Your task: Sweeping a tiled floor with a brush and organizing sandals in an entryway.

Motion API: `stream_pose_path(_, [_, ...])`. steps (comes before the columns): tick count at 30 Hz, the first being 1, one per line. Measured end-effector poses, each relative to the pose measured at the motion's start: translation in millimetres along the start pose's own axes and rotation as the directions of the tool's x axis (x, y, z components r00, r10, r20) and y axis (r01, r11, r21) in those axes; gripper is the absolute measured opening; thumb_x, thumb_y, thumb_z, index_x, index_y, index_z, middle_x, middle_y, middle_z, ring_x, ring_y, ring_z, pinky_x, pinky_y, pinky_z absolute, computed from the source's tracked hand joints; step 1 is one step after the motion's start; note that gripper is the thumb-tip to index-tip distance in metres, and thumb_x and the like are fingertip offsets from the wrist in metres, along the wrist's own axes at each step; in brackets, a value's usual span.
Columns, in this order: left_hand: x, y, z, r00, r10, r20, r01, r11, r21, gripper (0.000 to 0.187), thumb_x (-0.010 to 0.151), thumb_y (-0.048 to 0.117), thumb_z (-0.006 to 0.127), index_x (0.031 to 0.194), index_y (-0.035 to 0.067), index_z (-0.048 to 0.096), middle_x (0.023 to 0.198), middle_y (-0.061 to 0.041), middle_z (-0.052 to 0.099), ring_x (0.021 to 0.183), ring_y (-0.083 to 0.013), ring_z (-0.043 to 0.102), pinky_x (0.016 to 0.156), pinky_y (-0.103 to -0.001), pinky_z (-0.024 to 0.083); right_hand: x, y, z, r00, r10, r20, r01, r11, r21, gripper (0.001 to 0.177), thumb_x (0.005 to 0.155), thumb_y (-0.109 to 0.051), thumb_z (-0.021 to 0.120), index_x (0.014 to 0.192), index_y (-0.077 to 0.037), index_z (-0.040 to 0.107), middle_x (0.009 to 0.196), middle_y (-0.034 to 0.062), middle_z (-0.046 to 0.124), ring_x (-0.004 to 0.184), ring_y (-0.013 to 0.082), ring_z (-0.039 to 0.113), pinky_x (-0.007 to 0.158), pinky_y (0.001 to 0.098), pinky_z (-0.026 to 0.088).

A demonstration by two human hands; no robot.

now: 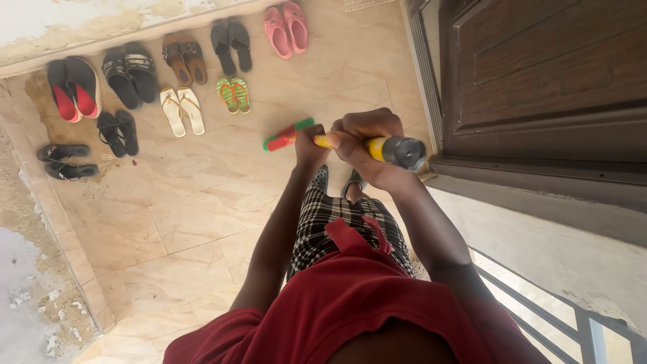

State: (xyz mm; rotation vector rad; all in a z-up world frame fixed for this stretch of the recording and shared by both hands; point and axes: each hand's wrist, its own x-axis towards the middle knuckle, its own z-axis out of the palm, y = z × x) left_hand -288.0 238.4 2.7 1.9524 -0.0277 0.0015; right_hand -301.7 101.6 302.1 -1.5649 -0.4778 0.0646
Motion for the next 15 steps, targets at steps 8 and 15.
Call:
stream_pose_path(8, [6.9,39.7,-28.2,0.998,0.044,-0.051,-0.041,0.998,0.049,0.034,0.077,0.019,0.075,0.064,0.003,0.049,0.059,-0.017,0.050,0.055,-0.0331,0.055,0.054,-0.043,0.040,-14.5,-39.6,14.4,0.997,-0.044,-0.070,0.048,0.997,0.057,0.045,0.097,0.002,0.065,0.070,-0.006,0.031,0.062,0.0035,0.045,0.055,0.0110,0.044,0.050,0.0284,0.034])
stream_pose_path(15, [26.2,-36.8,-26.3,0.976,0.170,-0.138,-0.165,0.985,0.048,0.032,0.076,0.012,0.072,0.065,0.001,0.044,0.059,-0.015,0.051,0.060,-0.0325,0.052,0.057,-0.043,0.040,-28.3,16.1,39.4,0.986,-0.155,0.060,0.163,0.972,-0.167,0.041,0.093,0.004,0.064,0.071,-0.003,0.030,0.066,0.0076,0.041,0.054,0.0149,0.039,0.053,0.0360,0.030])
